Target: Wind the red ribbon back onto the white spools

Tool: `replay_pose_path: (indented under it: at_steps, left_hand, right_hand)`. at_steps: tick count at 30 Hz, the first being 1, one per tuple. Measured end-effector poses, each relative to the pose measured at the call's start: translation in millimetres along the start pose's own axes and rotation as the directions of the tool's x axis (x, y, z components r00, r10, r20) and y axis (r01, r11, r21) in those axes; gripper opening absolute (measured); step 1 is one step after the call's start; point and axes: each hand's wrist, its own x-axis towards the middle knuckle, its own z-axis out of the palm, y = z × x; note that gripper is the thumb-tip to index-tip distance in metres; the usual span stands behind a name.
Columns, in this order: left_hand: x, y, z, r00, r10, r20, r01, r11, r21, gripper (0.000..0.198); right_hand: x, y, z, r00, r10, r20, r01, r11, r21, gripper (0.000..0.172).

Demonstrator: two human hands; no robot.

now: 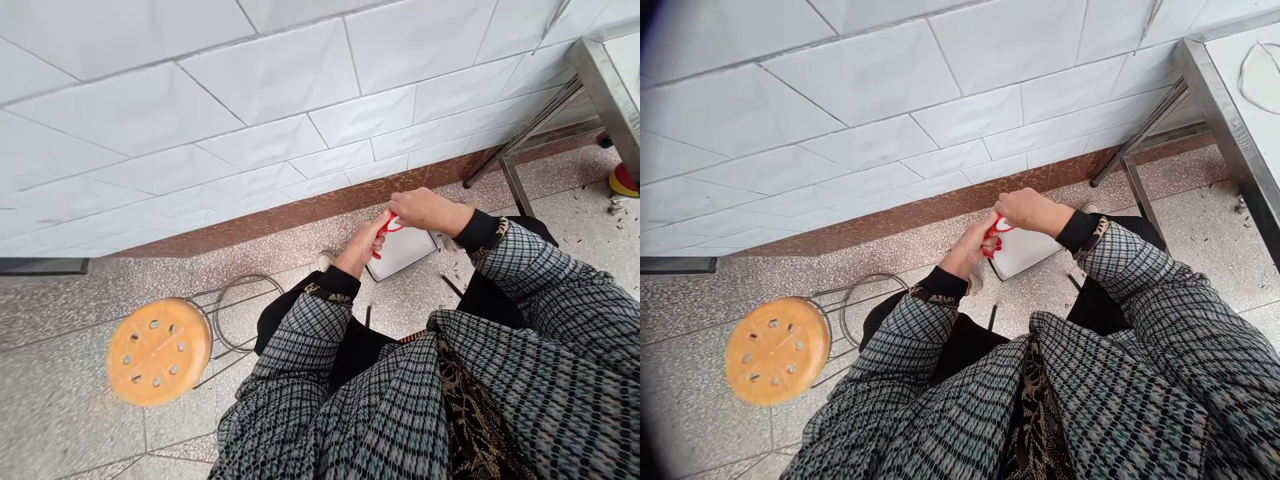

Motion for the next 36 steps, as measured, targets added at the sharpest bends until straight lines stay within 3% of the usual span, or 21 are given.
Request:
replay_pose_path:
  at_steps: [4, 9, 17, 22, 25, 28, 32, 34, 36]
  left_hand:
    - [-3.0, 7.5, 3.1, 0.995, 0.101, -0.005, -0.101, 0.995, 0.02, 0.064]
    - [-6.9, 14.9, 5.0, 0.989, 0.145, -0.027, -0.143, 0.988, 0.06, 0.065]
    - [-3.8, 31.8, 1.6, 0.998, 0.062, -0.026, -0.061, 0.998, 0.033, 0.06]
    - [-1.0, 38.0, 2.3, 0.987, 0.156, -0.037, -0.159, 0.982, -0.103, 0.05]
    - [-3.4, 44.9, 3.9, 0.972, 0.23, -0.044, -0.234, 0.948, -0.216, 0.048]
    - [-6.5, 52.3, 4.1, 0.963, 0.268, -0.026, -0.263, 0.916, -0.302, 0.048]
    - [-8.2, 55.4, 4.2, 0.965, 0.262, -0.01, -0.248, 0.898, -0.364, 0.047]
    - [-7.7, 54.6, 4.9, 0.963, 0.268, -0.008, -0.251, 0.89, -0.38, 0.047]
    - [-6.7, 53.8, 5.4, 0.96, 0.281, -0.005, -0.262, 0.887, -0.38, 0.048]
  right_hand:
    - [1.9, 6.0, -10.2, 0.999, 0.004, -0.047, -0.003, 1.0, 0.028, 0.022]
    - [10.0, 10.7, -12.2, 0.996, -0.022, -0.09, 0.027, 0.998, 0.057, 0.017]
    - [22.3, 14.6, -8.4, 0.985, -0.069, -0.155, 0.081, 0.994, 0.075, 0.01]
    - [27.2, 24.7, -2.8, 0.943, -0.012, -0.332, 0.127, 0.937, 0.325, 0.016]
    - [30.7, 30.3, 1.5, 0.896, 0.127, -0.426, 0.165, 0.795, 0.583, 0.042]
    - [33.1, 32.4, 6.0, 0.894, 0.249, -0.372, 0.189, 0.543, 0.818, 0.071]
    - [34.5, 28.5, 10.2, 0.953, 0.191, -0.236, 0.195, 0.209, 0.958, 0.061]
    - [34.9, 26.0, 11.2, 0.966, 0.172, -0.194, 0.172, 0.134, 0.976, 0.056]
    - [34.5, 25.3, 11.1, 0.958, 0.205, -0.199, 0.178, 0.117, 0.977, 0.058]
